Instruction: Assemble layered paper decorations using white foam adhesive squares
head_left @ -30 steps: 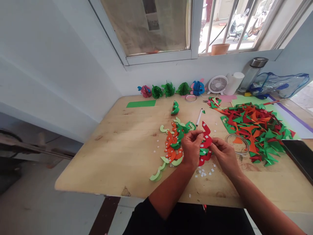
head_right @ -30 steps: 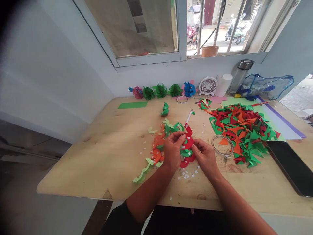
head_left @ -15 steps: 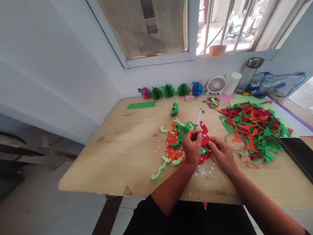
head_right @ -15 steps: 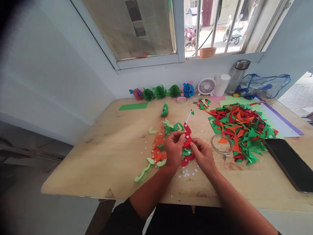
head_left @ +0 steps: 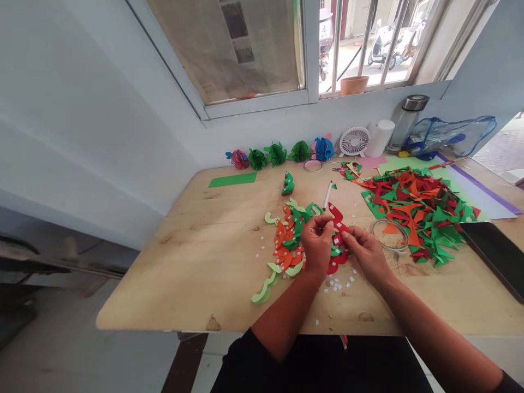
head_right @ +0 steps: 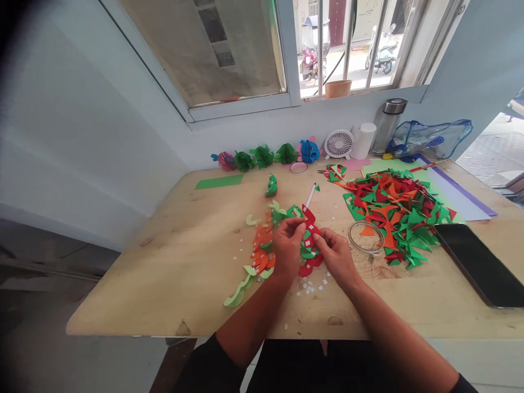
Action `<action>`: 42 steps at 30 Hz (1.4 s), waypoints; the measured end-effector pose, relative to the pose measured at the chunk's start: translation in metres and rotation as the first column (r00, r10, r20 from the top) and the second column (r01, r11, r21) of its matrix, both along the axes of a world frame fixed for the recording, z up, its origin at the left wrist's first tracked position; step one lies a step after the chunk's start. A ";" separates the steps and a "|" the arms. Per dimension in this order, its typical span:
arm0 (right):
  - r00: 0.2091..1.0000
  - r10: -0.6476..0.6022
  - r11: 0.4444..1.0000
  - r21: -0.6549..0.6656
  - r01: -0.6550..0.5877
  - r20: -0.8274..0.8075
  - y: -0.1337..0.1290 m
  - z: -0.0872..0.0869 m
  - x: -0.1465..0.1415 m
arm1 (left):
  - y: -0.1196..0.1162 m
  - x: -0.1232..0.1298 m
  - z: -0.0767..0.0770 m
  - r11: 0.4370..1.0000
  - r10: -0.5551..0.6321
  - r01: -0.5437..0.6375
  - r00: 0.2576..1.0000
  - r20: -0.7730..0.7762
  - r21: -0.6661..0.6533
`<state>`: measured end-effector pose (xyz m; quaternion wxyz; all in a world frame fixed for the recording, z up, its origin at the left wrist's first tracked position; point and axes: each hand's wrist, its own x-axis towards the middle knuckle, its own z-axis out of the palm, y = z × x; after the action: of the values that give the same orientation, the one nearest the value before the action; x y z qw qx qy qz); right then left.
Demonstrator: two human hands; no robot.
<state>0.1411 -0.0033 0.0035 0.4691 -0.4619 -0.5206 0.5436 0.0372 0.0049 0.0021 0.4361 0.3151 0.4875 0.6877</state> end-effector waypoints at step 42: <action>0.964 0.134 0.986 0.065 -0.153 0.231 0.001 -0.011 0.005 | 0.004 -0.007 0.009 0.990 -0.073 0.116 0.900 0.430 -0.075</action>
<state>0.1458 -0.0020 -0.0074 0.3848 -0.4622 -0.6247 0.4980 0.0303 0.0085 0.0114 0.5800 0.1585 0.3979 0.6930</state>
